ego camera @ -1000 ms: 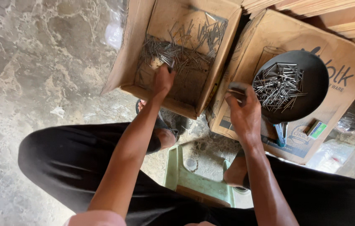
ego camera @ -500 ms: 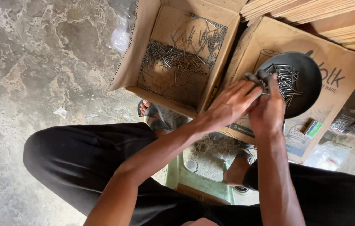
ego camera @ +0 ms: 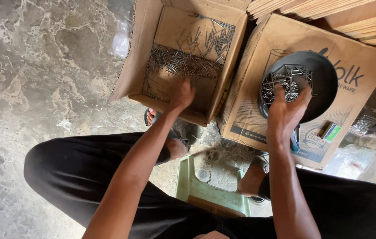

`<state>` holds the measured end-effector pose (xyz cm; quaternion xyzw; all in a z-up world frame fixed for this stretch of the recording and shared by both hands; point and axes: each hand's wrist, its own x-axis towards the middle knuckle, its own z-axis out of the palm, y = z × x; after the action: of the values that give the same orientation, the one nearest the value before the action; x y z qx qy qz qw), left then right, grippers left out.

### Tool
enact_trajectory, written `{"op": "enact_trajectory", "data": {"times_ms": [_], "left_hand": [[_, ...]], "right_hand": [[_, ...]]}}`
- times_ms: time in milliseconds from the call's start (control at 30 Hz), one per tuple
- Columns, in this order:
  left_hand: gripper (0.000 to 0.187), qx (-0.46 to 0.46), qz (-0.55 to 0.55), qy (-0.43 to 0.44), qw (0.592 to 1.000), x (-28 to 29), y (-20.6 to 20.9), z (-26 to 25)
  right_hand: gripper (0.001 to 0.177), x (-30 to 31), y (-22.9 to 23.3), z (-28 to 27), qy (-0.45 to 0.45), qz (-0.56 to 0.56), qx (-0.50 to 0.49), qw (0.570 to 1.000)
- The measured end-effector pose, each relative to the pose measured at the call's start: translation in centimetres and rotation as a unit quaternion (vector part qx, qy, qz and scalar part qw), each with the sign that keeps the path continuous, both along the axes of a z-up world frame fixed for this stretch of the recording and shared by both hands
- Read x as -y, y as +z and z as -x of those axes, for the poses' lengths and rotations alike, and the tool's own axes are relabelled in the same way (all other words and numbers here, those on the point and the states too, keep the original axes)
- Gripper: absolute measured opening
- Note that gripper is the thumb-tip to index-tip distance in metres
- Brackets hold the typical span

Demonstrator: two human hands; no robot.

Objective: The person sits on a low stool and transfers metal nails from a cardboard box into a black bowl using both hands. The person repeatedly scoops nails from the box and places them into the bowl.

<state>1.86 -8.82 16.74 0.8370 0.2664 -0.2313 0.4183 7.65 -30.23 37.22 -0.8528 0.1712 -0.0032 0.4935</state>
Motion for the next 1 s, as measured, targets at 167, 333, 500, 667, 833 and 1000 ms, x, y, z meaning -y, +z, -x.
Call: {"op": "enact_trajectory", "data": {"times_ms": [167,333,500,667,833,1000], "left_hand": [[0.043,0.071,-0.16,-0.101,0.979,-3.5,-2.5,-0.3],[0.039,0.094,-0.152,-0.091,0.98,-3.4,-5.7,-2.4],[0.046,0.106,-0.135,-0.046,0.984,-2.8,-7.2,-3.3],[0.043,0.079,-0.215,-0.099,0.968,-2.8,-6.1,-3.1],[0.036,0.137,-0.255,-0.14,0.947,-2.8,-7.0,-3.0],[0.021,0.198,-0.331,-0.19,0.903,-2.7,-9.0,-2.9]], "right_hand": [[0.032,-0.9,-1.2,0.6,0.143,0.078,0.166,0.973],[0.027,-2.4,-0.8,1.5,0.166,0.023,0.081,0.982],[0.025,-3.5,-1.0,2.4,0.188,0.026,0.067,0.979],[0.023,-3.9,-0.5,2.4,0.191,0.012,0.019,0.981],[0.023,-3.8,-1.1,2.3,0.191,0.011,0.011,0.981],[0.023,-4.0,-0.9,2.4,0.18,0.004,0.003,0.984]]}}
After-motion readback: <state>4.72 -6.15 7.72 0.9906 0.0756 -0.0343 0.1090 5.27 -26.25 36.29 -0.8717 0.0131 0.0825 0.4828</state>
